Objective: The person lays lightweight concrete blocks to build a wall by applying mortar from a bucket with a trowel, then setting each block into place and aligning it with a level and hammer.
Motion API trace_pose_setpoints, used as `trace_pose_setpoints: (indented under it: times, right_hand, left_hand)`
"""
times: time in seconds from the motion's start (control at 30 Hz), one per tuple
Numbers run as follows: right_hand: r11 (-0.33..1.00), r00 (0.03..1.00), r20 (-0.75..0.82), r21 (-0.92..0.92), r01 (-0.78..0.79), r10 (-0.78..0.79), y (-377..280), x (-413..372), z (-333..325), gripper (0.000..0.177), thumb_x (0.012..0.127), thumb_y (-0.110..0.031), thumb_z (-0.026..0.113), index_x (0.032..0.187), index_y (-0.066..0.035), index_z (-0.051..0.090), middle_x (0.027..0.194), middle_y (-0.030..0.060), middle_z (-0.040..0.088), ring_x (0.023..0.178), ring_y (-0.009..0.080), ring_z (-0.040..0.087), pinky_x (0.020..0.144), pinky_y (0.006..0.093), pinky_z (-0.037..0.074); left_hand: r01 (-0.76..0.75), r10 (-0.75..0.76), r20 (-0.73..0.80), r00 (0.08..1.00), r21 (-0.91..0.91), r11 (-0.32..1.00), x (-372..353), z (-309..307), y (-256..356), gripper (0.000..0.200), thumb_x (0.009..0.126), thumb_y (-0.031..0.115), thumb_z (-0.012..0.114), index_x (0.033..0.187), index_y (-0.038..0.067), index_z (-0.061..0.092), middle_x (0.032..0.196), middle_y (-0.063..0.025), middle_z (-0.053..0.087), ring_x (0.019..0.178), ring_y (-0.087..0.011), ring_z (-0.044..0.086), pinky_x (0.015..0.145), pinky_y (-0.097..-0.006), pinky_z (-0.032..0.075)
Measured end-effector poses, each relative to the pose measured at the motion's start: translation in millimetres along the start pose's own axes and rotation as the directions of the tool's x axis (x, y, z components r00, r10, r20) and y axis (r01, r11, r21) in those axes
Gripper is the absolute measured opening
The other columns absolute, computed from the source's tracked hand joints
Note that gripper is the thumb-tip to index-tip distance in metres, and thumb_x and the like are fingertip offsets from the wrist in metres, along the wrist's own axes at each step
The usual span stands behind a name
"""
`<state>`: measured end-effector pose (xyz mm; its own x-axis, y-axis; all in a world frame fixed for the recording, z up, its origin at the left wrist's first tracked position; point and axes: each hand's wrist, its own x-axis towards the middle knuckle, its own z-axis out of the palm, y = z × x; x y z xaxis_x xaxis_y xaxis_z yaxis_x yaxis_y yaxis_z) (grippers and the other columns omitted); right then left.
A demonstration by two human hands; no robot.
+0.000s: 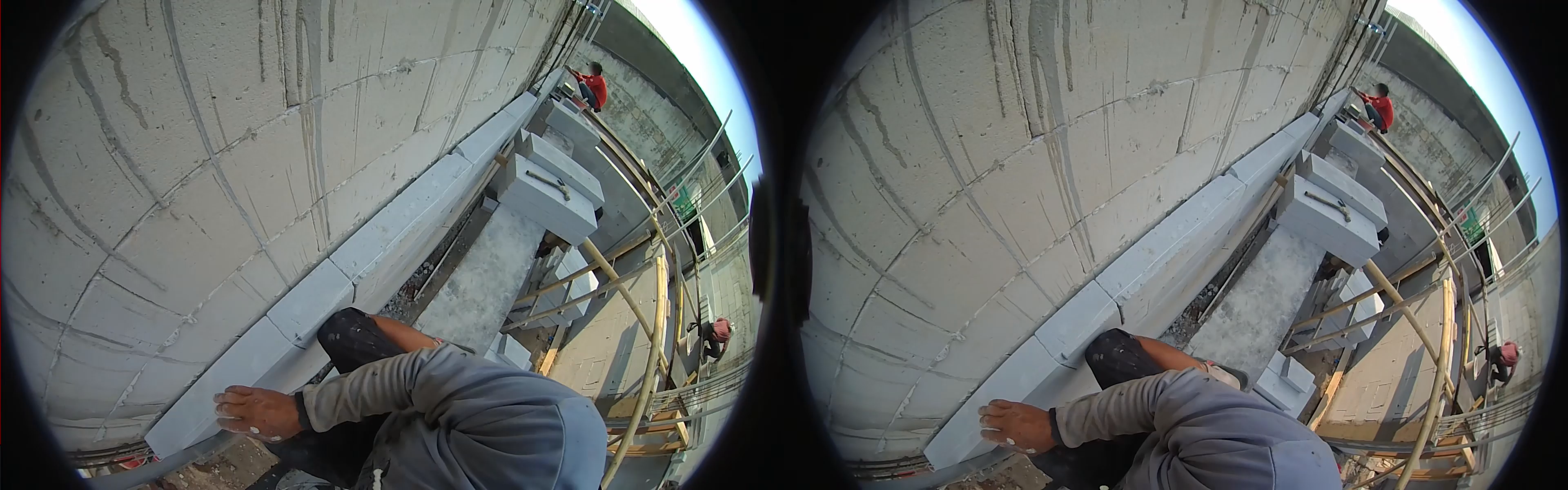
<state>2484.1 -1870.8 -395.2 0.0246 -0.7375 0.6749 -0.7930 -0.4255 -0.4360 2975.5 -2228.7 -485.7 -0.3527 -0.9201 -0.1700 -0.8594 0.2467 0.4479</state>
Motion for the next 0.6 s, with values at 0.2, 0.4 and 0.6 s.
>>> trace_pose_setpoints:
  times: [0.2,0.4,0.6]
  right_hand:
    - [0.980,0.872,0.448,-0.073,-0.184,0.197,34.0,50.0,91.1,0.023,0.067,-0.015,0.065,0.086,-0.005,0.060,0.070,0.0121,0.062,0.070,0.0311,0.062,0.062,0.0418,0.048]
    - [0.974,0.863,0.453,-0.135,-0.183,0.225,25.1,92.1,79.1,0.012,0.085,-0.018,0.054,0.084,-0.006,0.057,0.068,0.0126,0.060,0.063,0.0303,0.060,0.055,0.0418,0.046]
    - [0.984,0.912,0.378,-0.136,-0.113,0.157,38.7,101.4,74.1,0.009,0.081,-0.015,0.057,0.083,-0.007,0.055,0.070,0.0126,0.060,0.065,0.0310,0.060,0.056,0.0420,0.046]
  left_hand:
    - [0.140,-0.336,0.013,0.942,-0.924,0.356,5.4,35.9,65.2,0.013,0.085,0.024,0.059,0.081,0.012,0.054,0.060,0.0066,0.039,0.040,-0.0035,0.029,0.032,-0.0211,0.020]
    - [0.089,-0.490,-0.123,0.863,-0.917,0.388,-15.1,49.1,100.4,0.016,0.083,0.020,0.058,0.073,0.013,0.048,0.059,0.0048,0.040,0.045,-0.0066,0.034,0.039,-0.0232,0.022]
    - [-0.073,-0.331,-0.220,0.917,-0.912,0.404,-22.6,44.9,144.4,0.013,0.083,0.020,0.058,0.077,0.011,0.050,0.062,0.0039,0.043,0.049,-0.0075,0.038,0.042,-0.0248,0.027]
